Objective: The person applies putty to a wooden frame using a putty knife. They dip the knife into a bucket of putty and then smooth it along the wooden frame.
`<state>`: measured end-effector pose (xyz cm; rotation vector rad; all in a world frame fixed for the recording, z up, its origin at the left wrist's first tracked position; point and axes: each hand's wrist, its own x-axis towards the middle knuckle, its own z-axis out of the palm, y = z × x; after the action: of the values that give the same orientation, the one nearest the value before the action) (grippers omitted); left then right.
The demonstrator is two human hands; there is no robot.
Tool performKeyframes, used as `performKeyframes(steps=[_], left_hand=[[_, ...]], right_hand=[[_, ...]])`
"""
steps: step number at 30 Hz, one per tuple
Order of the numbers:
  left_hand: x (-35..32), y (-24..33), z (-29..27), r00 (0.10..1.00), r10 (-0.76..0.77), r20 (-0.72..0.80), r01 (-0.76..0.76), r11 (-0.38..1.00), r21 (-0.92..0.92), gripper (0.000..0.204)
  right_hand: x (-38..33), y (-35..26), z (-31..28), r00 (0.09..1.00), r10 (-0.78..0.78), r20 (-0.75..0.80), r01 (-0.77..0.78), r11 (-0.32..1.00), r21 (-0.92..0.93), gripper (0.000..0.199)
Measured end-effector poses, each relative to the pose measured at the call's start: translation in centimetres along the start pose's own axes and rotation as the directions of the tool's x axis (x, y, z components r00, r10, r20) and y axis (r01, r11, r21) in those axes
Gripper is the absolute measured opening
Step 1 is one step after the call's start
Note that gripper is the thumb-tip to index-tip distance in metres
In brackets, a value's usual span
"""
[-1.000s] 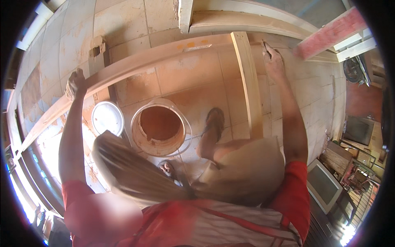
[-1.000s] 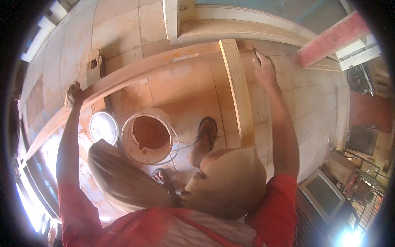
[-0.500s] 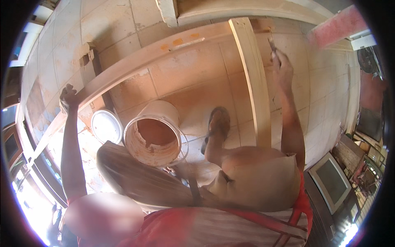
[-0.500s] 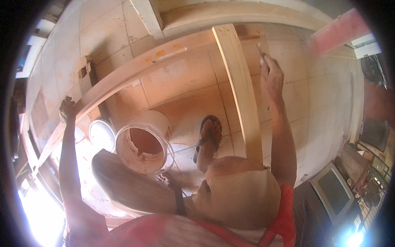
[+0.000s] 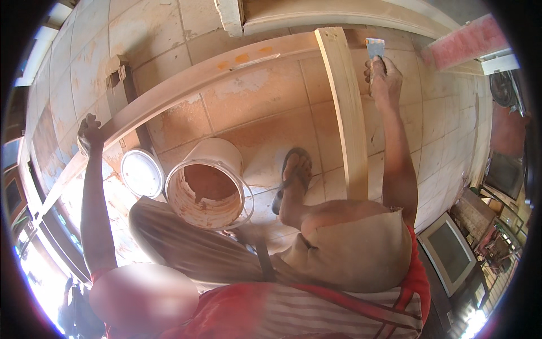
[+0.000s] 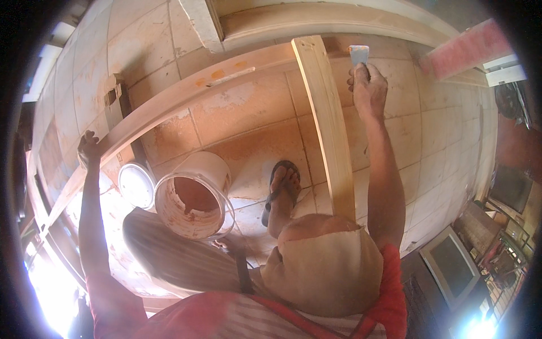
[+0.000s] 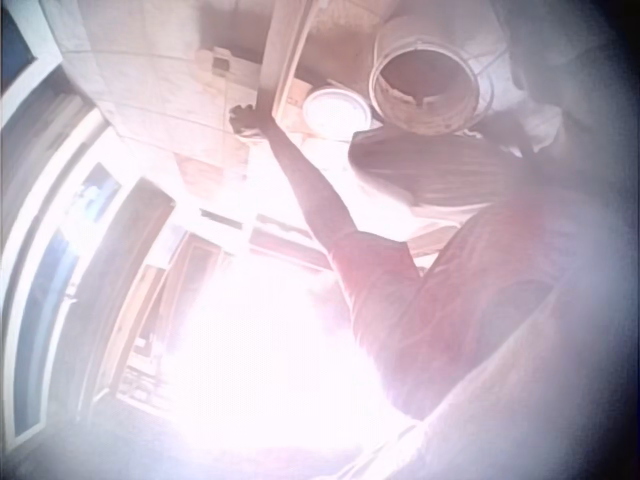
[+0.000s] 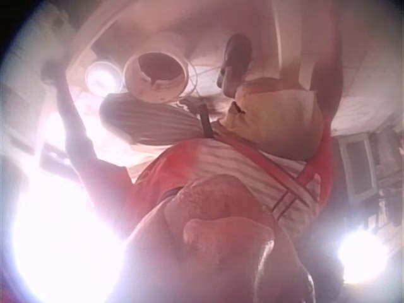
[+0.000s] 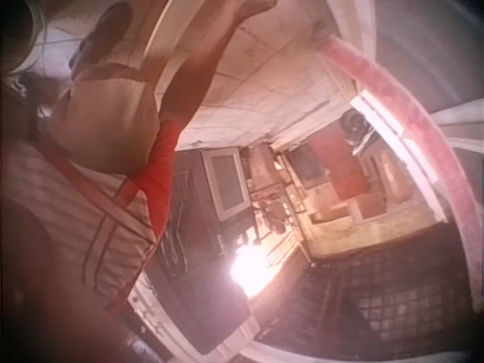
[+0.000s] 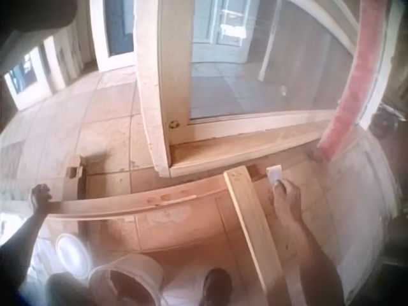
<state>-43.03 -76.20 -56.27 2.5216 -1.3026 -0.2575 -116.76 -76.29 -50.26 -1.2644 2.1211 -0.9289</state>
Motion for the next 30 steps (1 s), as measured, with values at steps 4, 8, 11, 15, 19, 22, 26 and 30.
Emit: performKeyframes(steps=[4, 8, 11, 15, 19, 22, 26, 30], left_hand=[[0.3, -0.6, 0.0, 0.999, -0.030, 0.010, 0.030, 0.999, -0.027, 0.051], [0.3, -0.8, 0.4, 1.000, -0.024, 0.002, 0.025, 1.000, -0.019, 0.050], [0.2, -0.3, 0.3, 1.000, 0.020, -0.018, -0.020, 0.999, -0.025, 0.047], [0.1, -0.5, 0.0, 1.000, -0.026, -0.018, 0.025, 0.999, -0.041, 0.047], [0.6, -0.7, 1.2, 1.000, 0.002, -0.004, -0.002, 0.998, -0.059, 0.047], [0.4, -1.1, 0.6, 1.000, -0.011, -0.020, 0.009, 0.997, -0.080, 0.047], [1.0, -1.7, 0.9, 0.999, 0.013, -0.035, -0.016, 0.995, -0.101, 0.047], [0.9, -1.6, 1.2, 0.999, 0.023, -0.026, -0.025, 0.997, -0.067, 0.047]], right_hand=[[-0.3, -1.6, 0.5, 1.000, 0.021, 0.023, -0.021, 1.000, 0.012, 0.034], [0.5, -2.1, 0.6, 0.993, -0.115, 0.008, 0.115, 0.985, -0.132, 0.032], [1.1, -0.2, 0.9, 0.952, -0.305, -0.010, 0.287, 0.908, -0.306, 0.031], [1.2, 0.3, 0.9, 0.832, -0.548, 0.089, 0.518, 0.706, -0.483, 0.034], [1.9, 0.6, -1.6, 0.790, -0.536, 0.297, 0.588, 0.526, -0.614, 0.041], [3.1, 1.6, -3.7, 0.730, -0.511, 0.455, 0.664, 0.370, -0.650, 0.045], [3.5, -3.4, -5.7, 0.735, -0.484, 0.474, 0.650, 0.304, -0.697, 0.048], [3.9, -3.6, -5.4, 0.665, -0.513, 0.543, 0.716, 0.230, -0.659, 0.049]])
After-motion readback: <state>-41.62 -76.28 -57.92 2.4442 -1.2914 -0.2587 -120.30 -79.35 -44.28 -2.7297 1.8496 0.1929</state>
